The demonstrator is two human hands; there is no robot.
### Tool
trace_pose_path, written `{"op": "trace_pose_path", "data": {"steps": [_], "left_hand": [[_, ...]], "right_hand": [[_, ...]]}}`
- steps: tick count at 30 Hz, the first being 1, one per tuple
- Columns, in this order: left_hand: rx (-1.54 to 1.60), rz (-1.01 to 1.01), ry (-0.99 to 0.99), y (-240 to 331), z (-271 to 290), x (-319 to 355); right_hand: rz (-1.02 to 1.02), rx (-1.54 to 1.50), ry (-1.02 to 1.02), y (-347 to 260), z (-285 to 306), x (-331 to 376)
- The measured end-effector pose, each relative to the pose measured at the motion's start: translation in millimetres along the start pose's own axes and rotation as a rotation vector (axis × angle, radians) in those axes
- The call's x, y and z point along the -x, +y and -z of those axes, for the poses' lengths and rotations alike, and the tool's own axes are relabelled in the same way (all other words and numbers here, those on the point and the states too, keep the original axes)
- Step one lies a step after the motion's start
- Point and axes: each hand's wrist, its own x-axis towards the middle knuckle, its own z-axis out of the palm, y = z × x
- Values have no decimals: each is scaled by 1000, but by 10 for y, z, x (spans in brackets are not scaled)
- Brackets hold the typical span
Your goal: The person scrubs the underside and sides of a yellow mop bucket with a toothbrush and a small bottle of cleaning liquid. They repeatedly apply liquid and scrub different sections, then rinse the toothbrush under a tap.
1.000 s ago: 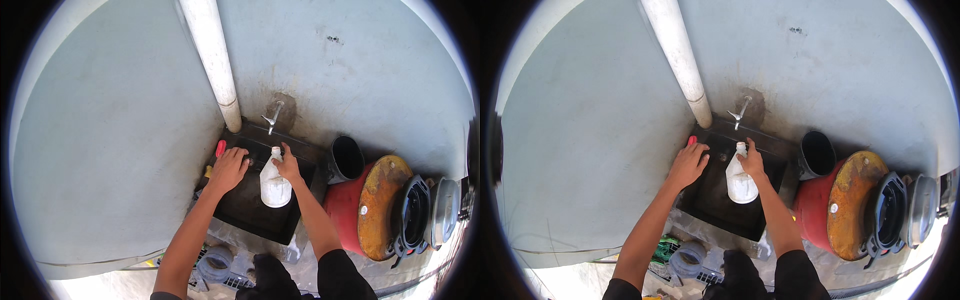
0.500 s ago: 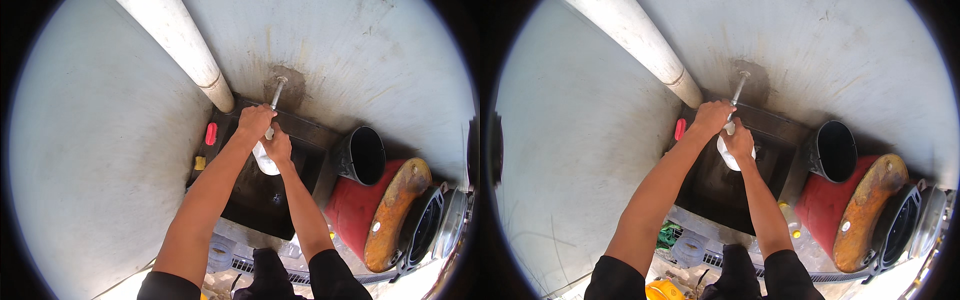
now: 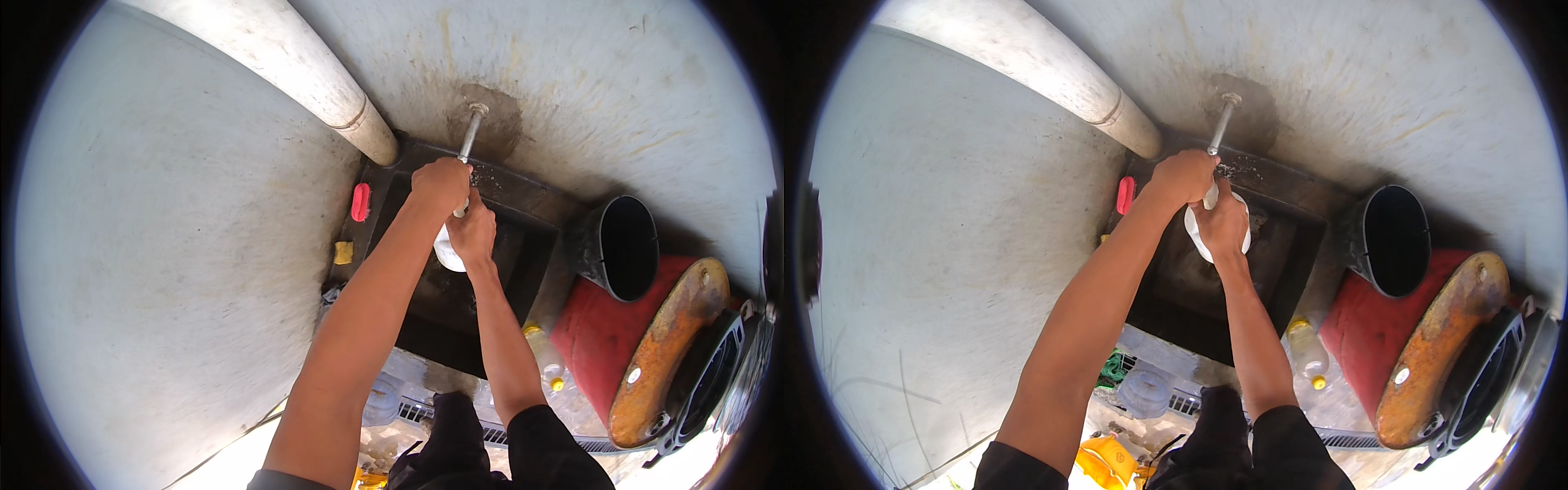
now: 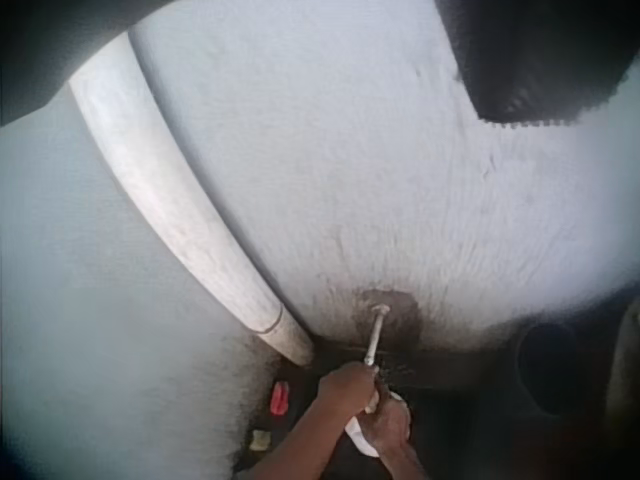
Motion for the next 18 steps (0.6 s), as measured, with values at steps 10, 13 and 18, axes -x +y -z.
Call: {"op": "trace_pose_path", "data": {"steps": [10, 13, 18], "left_hand": [[102, 104, 43, 200, 51, 66], [102, 129, 66, 155, 38, 15], [137, 129, 102, 190, -32, -32]], "right_hand": [[150, -174, 162, 243, -140, -91], [113, -190, 175, 191, -213, -208], [22, -163, 176, 104, -143, -189]]}}
